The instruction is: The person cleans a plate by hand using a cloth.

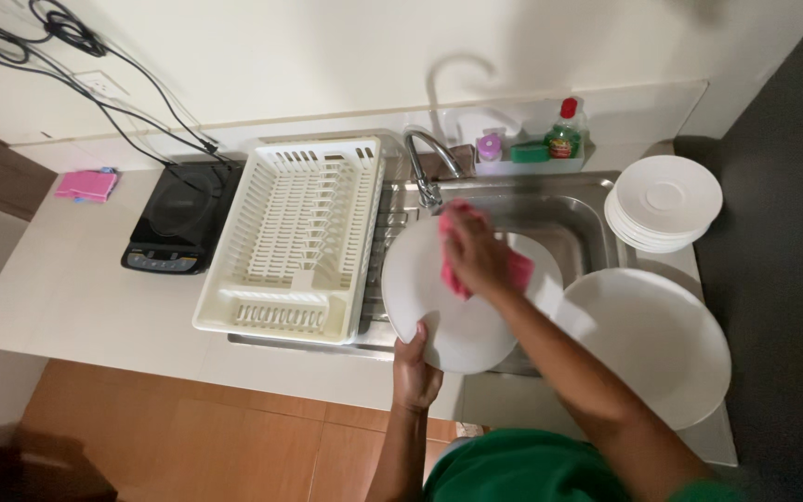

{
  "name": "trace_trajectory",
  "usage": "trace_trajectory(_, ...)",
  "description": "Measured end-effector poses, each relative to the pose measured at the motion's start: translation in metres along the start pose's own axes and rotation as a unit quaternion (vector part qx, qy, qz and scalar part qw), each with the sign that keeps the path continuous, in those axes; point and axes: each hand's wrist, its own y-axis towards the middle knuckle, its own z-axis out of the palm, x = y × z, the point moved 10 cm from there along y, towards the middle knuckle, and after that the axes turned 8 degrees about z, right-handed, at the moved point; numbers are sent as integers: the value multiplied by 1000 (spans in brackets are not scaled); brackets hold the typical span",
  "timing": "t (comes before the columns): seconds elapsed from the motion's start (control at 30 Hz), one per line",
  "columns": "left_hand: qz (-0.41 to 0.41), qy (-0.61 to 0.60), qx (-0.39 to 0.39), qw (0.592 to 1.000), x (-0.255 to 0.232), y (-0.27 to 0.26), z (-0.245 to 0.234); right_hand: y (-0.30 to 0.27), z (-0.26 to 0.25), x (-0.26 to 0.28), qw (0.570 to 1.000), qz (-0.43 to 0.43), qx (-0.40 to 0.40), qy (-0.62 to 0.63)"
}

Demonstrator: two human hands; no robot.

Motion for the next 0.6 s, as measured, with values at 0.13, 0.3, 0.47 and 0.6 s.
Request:
trace_trajectory(0.13, 6, -23, -19, 1000, 8, 5, -20, 11, -1, -59, 983, 115, 83, 113)
trace_trajectory(0.3, 34, 29, -96, 994, 26, 48, -78, 20, -31, -90, 979, 179, -68, 69)
trace_trajectory(0.47, -44, 38, -162, 985, -11, 21, -12, -6, -91, -33, 945, 69, -151, 282)
trace_trajectory(0.6, -213, -158, -86, 960, 14, -4, 0, -25, -109, -18, 843, -24, -136, 520)
